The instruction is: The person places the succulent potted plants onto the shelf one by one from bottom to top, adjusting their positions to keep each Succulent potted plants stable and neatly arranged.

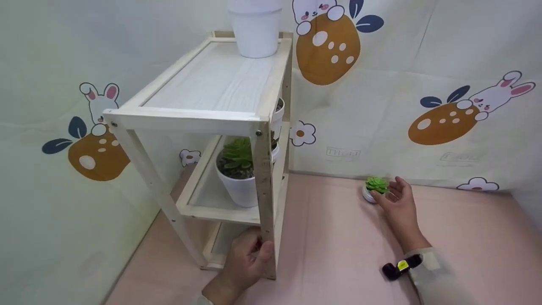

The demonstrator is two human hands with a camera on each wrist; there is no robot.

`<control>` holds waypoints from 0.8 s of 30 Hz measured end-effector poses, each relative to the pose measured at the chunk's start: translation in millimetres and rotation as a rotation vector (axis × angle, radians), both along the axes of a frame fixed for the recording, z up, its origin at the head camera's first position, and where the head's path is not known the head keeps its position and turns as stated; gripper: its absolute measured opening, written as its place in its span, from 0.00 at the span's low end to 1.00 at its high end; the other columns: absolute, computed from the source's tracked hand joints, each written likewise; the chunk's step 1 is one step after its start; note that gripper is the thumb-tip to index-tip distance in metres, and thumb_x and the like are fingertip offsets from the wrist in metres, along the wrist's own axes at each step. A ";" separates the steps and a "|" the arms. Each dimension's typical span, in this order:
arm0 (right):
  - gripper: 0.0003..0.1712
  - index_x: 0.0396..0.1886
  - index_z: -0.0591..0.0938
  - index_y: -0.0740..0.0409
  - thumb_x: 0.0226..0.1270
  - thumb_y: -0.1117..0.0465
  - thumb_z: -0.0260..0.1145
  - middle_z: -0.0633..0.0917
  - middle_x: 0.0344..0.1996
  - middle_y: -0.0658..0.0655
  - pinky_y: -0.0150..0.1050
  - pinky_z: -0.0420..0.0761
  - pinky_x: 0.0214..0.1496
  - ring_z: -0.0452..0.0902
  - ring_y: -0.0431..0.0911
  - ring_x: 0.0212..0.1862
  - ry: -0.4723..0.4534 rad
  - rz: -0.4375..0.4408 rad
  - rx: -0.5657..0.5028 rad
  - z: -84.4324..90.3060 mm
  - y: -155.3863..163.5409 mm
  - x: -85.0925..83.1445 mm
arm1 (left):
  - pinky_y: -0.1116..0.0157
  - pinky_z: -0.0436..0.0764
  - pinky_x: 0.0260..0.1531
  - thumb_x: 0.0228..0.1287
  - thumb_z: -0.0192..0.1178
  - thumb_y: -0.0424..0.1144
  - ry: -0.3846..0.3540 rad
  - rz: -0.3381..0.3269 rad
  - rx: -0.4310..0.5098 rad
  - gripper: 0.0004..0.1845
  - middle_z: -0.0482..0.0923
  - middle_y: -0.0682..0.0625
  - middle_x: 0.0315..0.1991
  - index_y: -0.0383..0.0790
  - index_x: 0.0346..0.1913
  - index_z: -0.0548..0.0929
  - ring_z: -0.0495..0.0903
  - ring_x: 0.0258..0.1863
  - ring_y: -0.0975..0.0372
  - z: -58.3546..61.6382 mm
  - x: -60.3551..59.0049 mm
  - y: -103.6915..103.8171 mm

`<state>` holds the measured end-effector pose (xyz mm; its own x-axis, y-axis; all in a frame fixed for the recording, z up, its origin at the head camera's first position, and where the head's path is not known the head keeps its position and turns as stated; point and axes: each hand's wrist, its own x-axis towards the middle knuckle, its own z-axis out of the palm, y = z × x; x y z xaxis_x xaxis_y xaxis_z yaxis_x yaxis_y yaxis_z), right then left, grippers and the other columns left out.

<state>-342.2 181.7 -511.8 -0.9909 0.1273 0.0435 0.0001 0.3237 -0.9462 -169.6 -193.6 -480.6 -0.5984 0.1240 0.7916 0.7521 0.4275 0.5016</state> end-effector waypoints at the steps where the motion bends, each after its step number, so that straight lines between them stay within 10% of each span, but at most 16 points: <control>1: 0.62 0.84 0.44 0.57 0.67 0.45 0.74 0.61 0.79 0.66 0.52 0.61 0.81 0.57 0.58 0.81 -0.007 0.007 -0.003 -1.0 0.7 -0.6 | 0.76 0.79 0.28 0.78 0.55 0.36 0.000 -0.001 0.001 0.05 0.83 0.50 0.32 0.38 0.42 0.78 0.79 0.26 0.68 -0.1 -0.2 0.4; 24: 0.58 0.82 0.54 0.63 0.65 0.45 0.76 0.64 0.78 0.67 0.51 0.66 0.78 0.59 0.57 0.80 -0.091 0.090 0.070 -7.4 0.1 -7.4 | 0.75 0.82 0.32 0.73 0.55 0.29 -0.038 -0.021 0.000 0.03 0.85 0.49 0.37 0.36 0.46 0.77 0.84 0.30 0.65 2.7 0.5 1.8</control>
<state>-349.6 181.8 -519.2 -0.9984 0.0375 -0.0416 0.0530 0.3911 -0.9188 -169.1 -191.8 -477.9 -0.6250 0.1369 0.7685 0.7413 0.4124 0.5295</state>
